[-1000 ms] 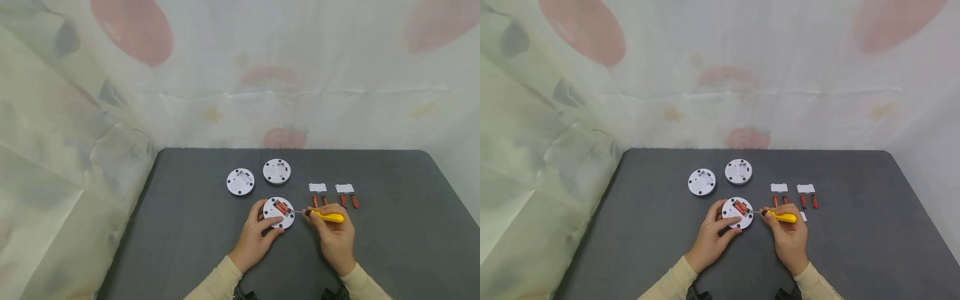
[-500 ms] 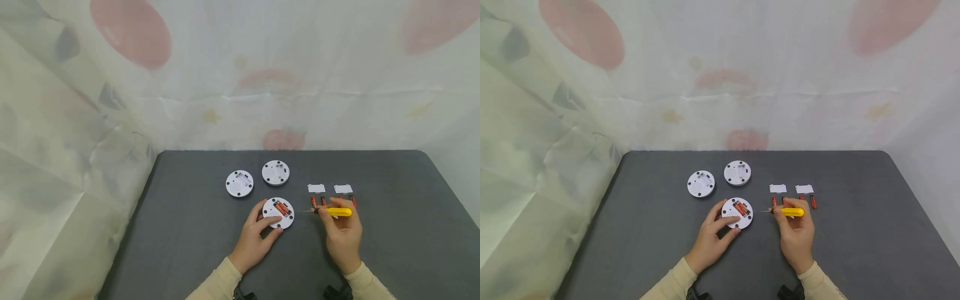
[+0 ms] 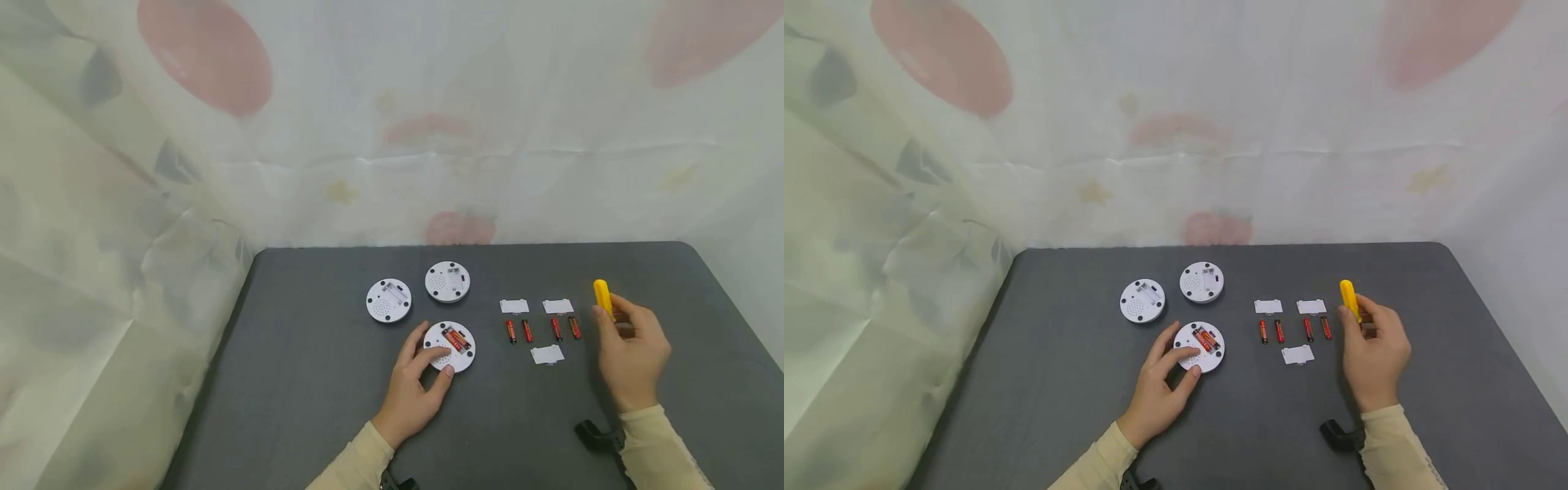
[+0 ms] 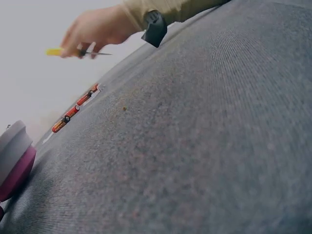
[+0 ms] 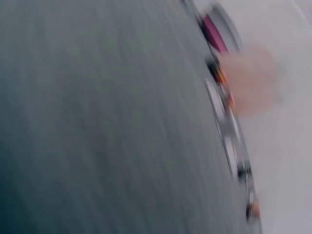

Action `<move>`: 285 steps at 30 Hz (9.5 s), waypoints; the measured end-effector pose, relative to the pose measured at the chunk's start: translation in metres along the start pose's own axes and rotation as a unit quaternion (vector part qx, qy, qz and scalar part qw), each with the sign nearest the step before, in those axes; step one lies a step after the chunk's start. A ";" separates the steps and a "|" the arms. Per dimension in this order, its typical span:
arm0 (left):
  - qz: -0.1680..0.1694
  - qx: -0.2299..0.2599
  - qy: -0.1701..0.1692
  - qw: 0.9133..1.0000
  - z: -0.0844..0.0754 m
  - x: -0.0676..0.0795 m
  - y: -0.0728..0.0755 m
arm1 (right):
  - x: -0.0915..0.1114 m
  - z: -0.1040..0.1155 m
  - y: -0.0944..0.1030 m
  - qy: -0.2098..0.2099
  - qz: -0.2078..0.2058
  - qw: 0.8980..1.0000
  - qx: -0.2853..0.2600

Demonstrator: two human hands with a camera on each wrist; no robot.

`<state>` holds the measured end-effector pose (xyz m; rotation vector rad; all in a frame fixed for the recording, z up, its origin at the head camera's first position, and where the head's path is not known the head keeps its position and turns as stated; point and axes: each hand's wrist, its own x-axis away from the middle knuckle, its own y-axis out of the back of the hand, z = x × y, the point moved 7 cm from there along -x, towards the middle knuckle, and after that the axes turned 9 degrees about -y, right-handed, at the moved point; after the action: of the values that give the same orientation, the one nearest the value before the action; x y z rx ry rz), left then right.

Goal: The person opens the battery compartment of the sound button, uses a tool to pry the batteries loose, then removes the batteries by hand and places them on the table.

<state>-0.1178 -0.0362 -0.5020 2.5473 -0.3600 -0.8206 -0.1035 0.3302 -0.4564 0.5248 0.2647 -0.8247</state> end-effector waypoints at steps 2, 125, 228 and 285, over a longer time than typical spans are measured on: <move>-0.007 -0.001 -0.002 1.000 0.000 0.000 0.001 | -0.009 -0.013 0.006 -0.005 0.015 0.997 0.073; 0.059 -0.023 0.037 0.997 0.002 -0.001 -0.007 | 0.097 0.064 -0.063 0.267 0.415 0.870 -0.024; 0.086 -0.032 0.025 0.995 -0.004 0.000 -0.007 | 0.079 0.092 -0.095 0.264 0.347 0.899 0.031; 0.068 -0.038 0.021 0.997 -0.001 -0.002 -0.010 | 0.065 0.013 0.002 0.212 0.314 0.918 0.115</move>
<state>-0.1179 -0.0265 -0.5051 2.4364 -0.4739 -0.7163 -0.0594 0.2832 -0.4718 0.9507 0.3706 -0.1034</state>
